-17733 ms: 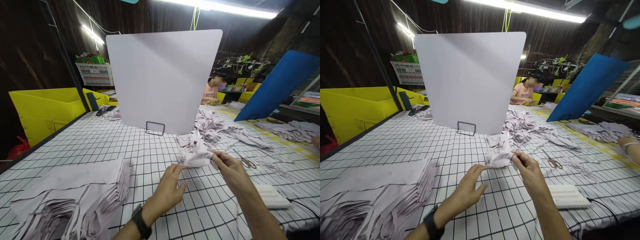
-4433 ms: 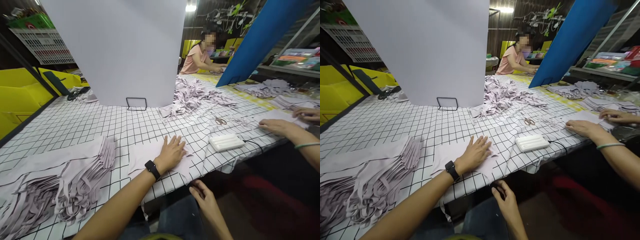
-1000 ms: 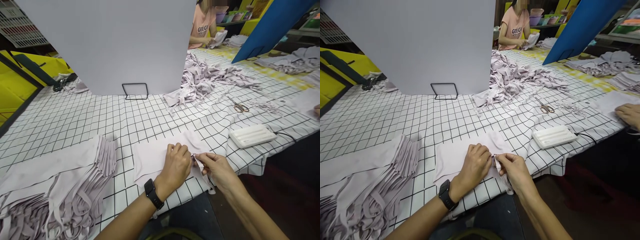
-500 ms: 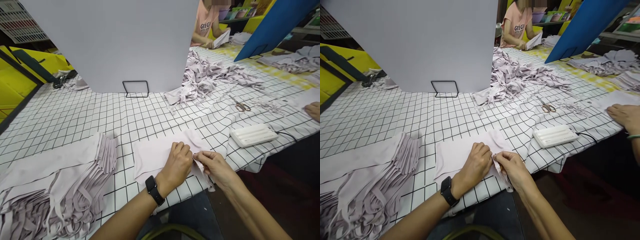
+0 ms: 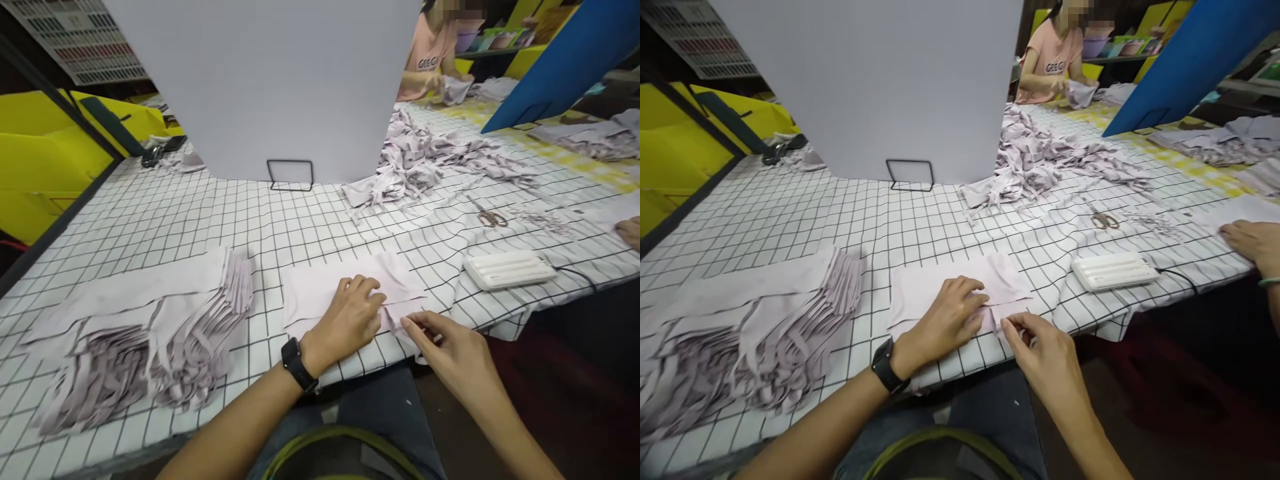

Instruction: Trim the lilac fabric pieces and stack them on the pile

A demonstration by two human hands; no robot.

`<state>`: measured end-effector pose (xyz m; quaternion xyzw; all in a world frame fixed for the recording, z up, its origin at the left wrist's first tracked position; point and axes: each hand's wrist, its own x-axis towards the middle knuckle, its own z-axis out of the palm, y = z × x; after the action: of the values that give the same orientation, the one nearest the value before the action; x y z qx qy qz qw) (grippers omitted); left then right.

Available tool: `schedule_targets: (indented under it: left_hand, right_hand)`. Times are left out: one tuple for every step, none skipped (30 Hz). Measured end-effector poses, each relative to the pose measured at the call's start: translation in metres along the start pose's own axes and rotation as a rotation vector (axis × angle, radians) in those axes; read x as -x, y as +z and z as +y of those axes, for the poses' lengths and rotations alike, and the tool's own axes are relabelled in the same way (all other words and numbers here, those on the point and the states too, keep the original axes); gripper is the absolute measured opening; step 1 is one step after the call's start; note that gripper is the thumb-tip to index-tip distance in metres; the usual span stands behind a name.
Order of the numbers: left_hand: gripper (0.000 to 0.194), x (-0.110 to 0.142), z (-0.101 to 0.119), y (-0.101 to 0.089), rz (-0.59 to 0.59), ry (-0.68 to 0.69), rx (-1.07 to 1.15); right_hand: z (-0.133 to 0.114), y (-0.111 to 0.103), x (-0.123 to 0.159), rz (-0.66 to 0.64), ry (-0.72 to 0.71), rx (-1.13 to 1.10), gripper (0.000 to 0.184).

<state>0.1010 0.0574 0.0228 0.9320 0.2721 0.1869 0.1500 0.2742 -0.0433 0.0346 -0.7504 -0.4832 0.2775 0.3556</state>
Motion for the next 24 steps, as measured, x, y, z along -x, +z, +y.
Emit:
schedule_targets:
  left_hand:
    - [0.015,0.011,-0.002,-0.008,0.062,-0.037,0.055]
    - [0.016,0.023,-0.003,-0.015,0.137,-0.092,0.107]
    - [0.014,0.036,-0.005,-0.022,0.211,-0.159,0.155]
    - [0.013,0.050,-0.006,-0.028,0.276,-0.229,0.195]
    - [0.013,0.064,-0.007,-0.032,0.323,-0.293,0.223]
    - [0.014,0.077,-0.006,-0.035,0.352,-0.344,0.239]
    - [0.015,0.089,-0.005,-0.036,0.364,-0.377,0.241]
    - [0.015,0.099,-0.004,-0.036,0.365,-0.393,0.234]
    - [0.015,0.108,-0.002,-0.034,0.357,-0.393,0.225]
    - [0.015,0.115,0.001,-0.032,0.345,-0.383,0.217]
    - [0.015,0.120,0.003,-0.029,0.326,-0.368,0.208]
    - [0.015,0.123,0.005,-0.025,0.305,-0.352,0.195]
    - [0.014,0.126,0.007,-0.022,0.278,-0.339,0.176]
    - [0.012,0.127,0.008,-0.019,0.250,-0.331,0.152]
    - [0.011,0.128,0.009,-0.016,0.225,-0.327,0.125]
    - [0.011,0.130,0.009,-0.014,0.208,-0.326,0.096]
    - [0.013,0.131,0.010,-0.013,0.196,-0.326,0.074]
    - [0.015,0.132,0.010,-0.012,0.190,-0.324,0.057]
    - [0.018,0.133,0.010,-0.011,0.185,-0.320,0.043]
    - [0.019,0.135,0.010,-0.011,0.182,-0.314,0.030]
    - [0.021,0.136,0.011,-0.011,0.175,-0.308,0.017]
    - [0.021,0.136,0.013,-0.012,0.171,-0.304,0.005]
    - [0.021,0.137,0.015,-0.013,0.167,-0.302,-0.006]
    - [0.020,0.137,0.017,-0.014,0.164,-0.302,-0.016]
  right_hand:
    - [0.004,0.001,0.013,-0.035,-0.031,0.028,0.028]
    - [0.008,0.004,0.026,-0.124,-0.042,0.019,0.028]
    - [0.014,0.010,0.038,-0.248,-0.036,-0.012,0.029]
    - [0.020,0.020,0.049,-0.371,-0.018,-0.056,0.029]
    - [0.027,0.032,0.059,-0.476,0.007,-0.106,0.029]
    - [0.032,0.047,0.066,-0.506,0.027,-0.156,0.030]
    - [0.037,0.063,0.072,-0.500,0.040,-0.211,0.033]
    - [0.040,0.079,0.076,-0.493,0.043,-0.269,0.036]
    - [0.041,0.093,0.078,-0.475,0.032,-0.321,0.038]
    - [0.041,0.106,0.078,-0.469,0.017,-0.362,0.037]
    - [0.039,0.116,0.077,-0.469,-0.001,-0.391,0.036]
    - [0.037,0.123,0.076,-0.472,-0.021,-0.409,0.035]
    - [0.034,0.127,0.075,-0.482,-0.037,-0.418,0.036]
    - [0.032,0.129,0.074,-0.493,-0.050,-0.424,0.038]
    - [0.029,0.128,0.074,-0.500,-0.063,-0.428,0.039]
    - [0.027,0.126,0.075,-0.506,-0.075,-0.429,0.040]
    - [0.025,0.123,0.077,-0.515,-0.086,-0.430,0.040]
    - [0.023,0.118,0.079,-0.530,-0.095,-0.432,0.039]
    - [0.022,0.114,0.082,-0.546,-0.102,-0.434,0.039]
    - [0.020,0.109,0.086,-0.561,-0.106,-0.437,0.038]
    - [0.019,0.104,0.090,-0.587,-0.104,-0.444,0.036]
    - [0.018,0.100,0.095,-0.613,-0.102,-0.450,0.034]
    - [0.017,0.095,0.101,-0.642,-0.097,-0.458,0.032]
    - [0.017,0.091,0.107,-0.675,-0.090,-0.466,0.030]
